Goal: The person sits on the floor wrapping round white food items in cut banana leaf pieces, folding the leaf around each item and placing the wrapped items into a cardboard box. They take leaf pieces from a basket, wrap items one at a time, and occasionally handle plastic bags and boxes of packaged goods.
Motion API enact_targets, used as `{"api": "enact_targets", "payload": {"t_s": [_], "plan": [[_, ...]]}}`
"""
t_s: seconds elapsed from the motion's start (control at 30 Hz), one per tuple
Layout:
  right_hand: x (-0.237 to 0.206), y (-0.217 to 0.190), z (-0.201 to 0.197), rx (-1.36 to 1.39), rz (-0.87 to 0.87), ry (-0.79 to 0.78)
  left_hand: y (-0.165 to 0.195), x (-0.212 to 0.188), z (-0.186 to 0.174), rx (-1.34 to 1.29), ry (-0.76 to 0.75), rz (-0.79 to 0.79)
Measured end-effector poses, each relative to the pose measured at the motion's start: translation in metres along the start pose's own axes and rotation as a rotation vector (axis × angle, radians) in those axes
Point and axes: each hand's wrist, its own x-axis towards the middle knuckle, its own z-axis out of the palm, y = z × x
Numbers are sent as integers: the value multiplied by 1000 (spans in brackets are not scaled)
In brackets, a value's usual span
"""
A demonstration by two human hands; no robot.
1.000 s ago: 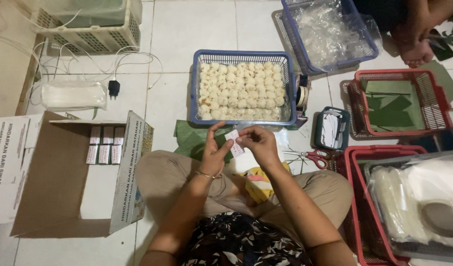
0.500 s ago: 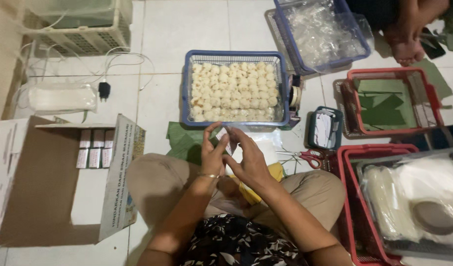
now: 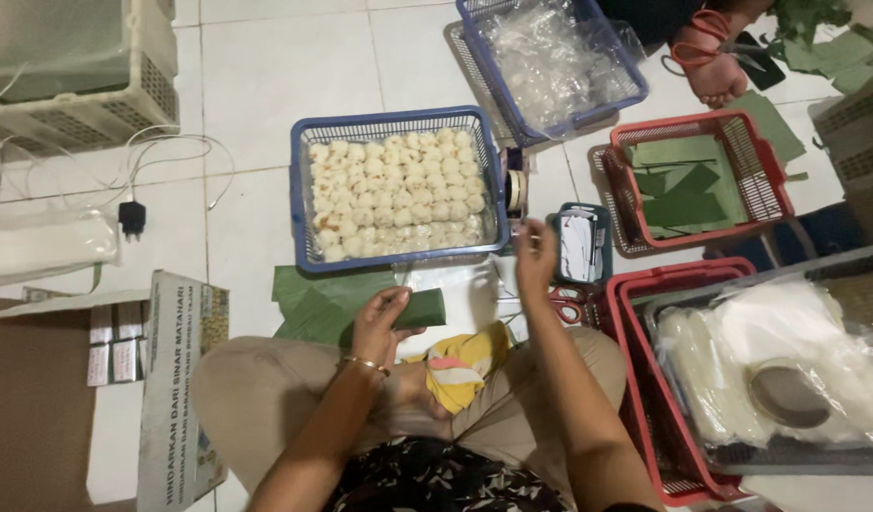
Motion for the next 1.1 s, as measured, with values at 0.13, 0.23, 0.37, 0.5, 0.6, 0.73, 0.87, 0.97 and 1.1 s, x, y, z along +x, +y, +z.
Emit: {"api": "enact_targets", "payload": {"t_s": [0.13,0.23,0.37,0.5,0.6,0.73,0.87,0.97,1.1], "plan": [[55,38,-23,55,732,-114,2,-1,17,-23,-4,-54],[73,38,-26,54,742,-292,4,0,34,-39,-3,-73],[75,33,-30,241,744,-243,12,4,49,-42,56,-109],[48,40,-33,446,614,-132,25,7,59,-107,82,-56],[29,48,-26,313,378,0,34,4,68,-142,60,14],[24,51,-18,-329,-184,74,41,-10,81,-108,-19,156],[29,44,-25,-484,-254,51,48,-29,91,135,-161,649],[26,42,-34,-606,-187,7,56,-46,97,170,-202,733],[16,39,-41,-671,-15,-136,66,-70,98,440,-67,814]]}}
